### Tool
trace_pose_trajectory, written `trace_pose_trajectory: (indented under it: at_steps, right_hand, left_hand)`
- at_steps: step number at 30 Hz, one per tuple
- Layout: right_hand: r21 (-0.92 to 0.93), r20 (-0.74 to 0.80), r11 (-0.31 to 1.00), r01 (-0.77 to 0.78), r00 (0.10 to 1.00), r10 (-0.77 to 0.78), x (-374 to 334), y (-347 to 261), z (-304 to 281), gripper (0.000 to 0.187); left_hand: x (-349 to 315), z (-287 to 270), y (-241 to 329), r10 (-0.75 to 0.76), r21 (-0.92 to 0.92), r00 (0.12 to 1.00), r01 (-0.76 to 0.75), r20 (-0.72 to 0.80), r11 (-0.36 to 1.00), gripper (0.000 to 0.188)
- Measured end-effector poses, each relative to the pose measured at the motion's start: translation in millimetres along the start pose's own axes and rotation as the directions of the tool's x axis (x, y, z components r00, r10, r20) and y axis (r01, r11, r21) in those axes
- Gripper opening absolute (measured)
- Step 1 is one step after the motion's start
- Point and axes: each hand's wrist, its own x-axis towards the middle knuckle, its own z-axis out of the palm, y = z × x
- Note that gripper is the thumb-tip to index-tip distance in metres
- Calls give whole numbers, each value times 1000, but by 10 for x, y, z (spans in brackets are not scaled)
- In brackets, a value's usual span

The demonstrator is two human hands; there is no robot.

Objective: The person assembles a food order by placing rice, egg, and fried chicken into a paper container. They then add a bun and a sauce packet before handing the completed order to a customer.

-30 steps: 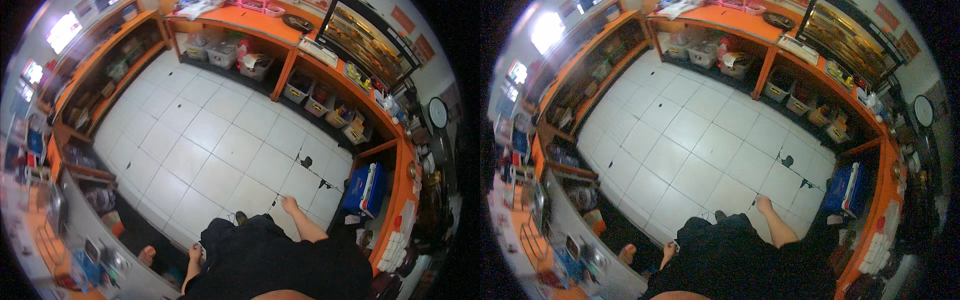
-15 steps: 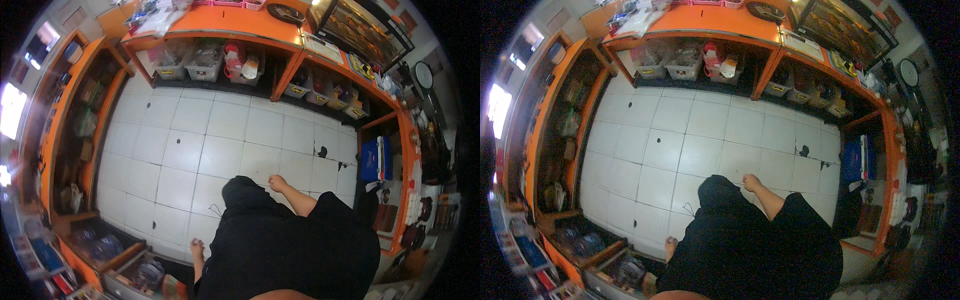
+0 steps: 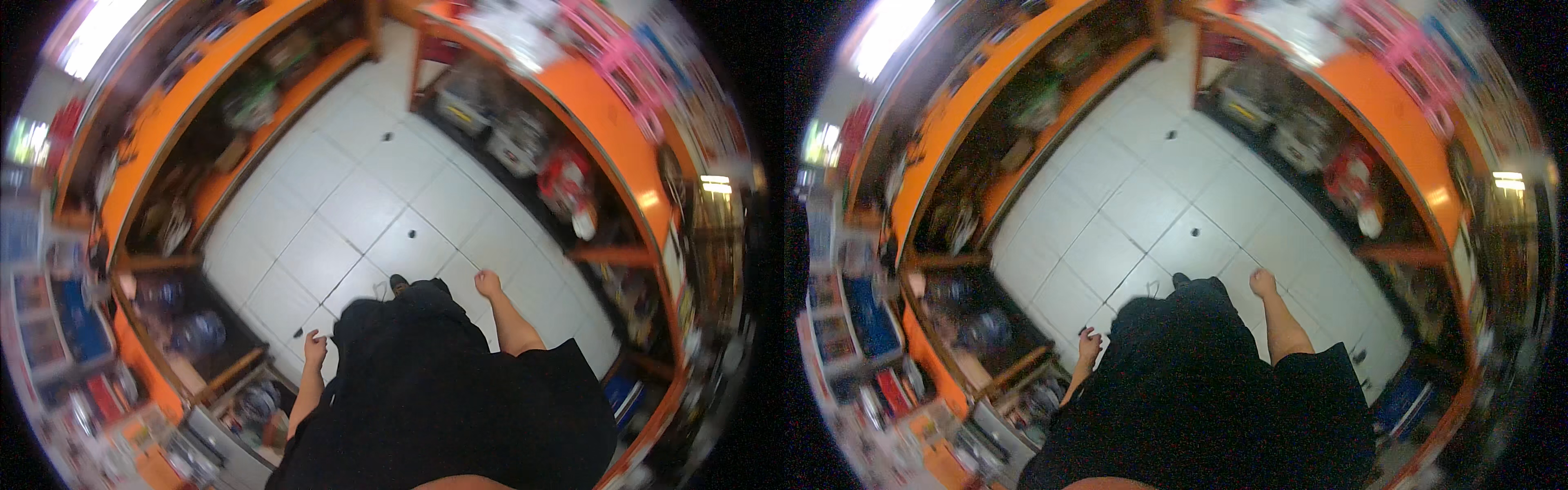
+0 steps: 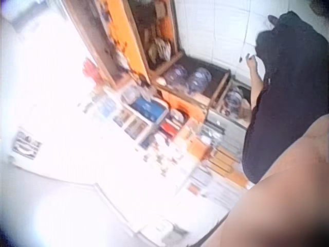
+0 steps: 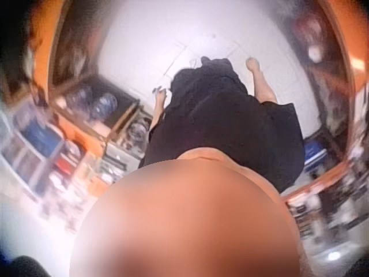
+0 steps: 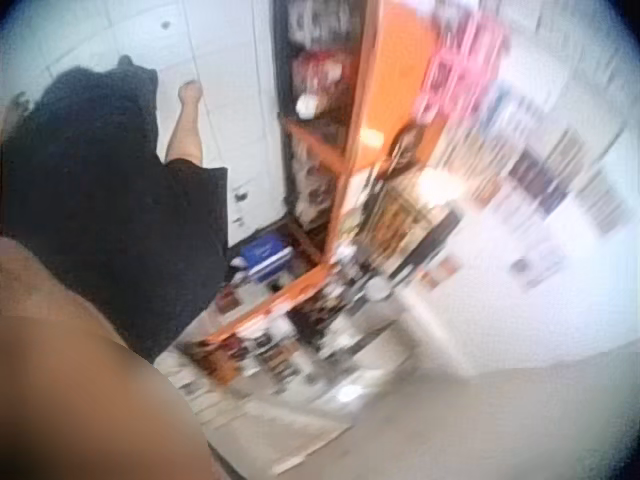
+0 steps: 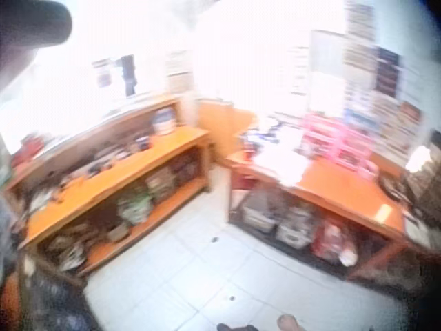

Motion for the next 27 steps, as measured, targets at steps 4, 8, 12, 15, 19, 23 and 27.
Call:
trace_pose_trajectory:
  at_steps: [4,8,12,15,19,23,27]
  right_hand:
    - [110,-91,922,370,928,-362,1869,-2326,-359,13]
    - [242,-24,847,473,876,-482,3094,-4610,-546,12]
    - [422,20,792,441,869,-495,3621,-6475,-351,13]
    - [430,-8,706,562,785,-619,3976,-7841,-67,13]
    - [148,-231,458,877,481,-846,4571,-9634,43,14]
    - [21,-183,431,902,427,-886,5279,-11399,228,34]
    - [-26,-128,352,936,346,-930,6045,-12866,600,43]
  left_hand:
    - [522,-330,170,-143,-140,987,153,78,978,48]
    - [1139,-652,479,-242,-18,967,244,85,969,53]
    - [2071,-1094,1479,-268,-225,963,267,27,937,59]
    - [2823,-1627,2524,-391,-696,917,229,-81,681,66]
    - [3716,-2623,3744,-315,-669,845,-65,-431,741,68]
    - [4384,-3166,4573,-140,-540,808,-243,-572,806,68]
    - [4897,-2977,5001,-255,-628,807,-174,-532,759,69]
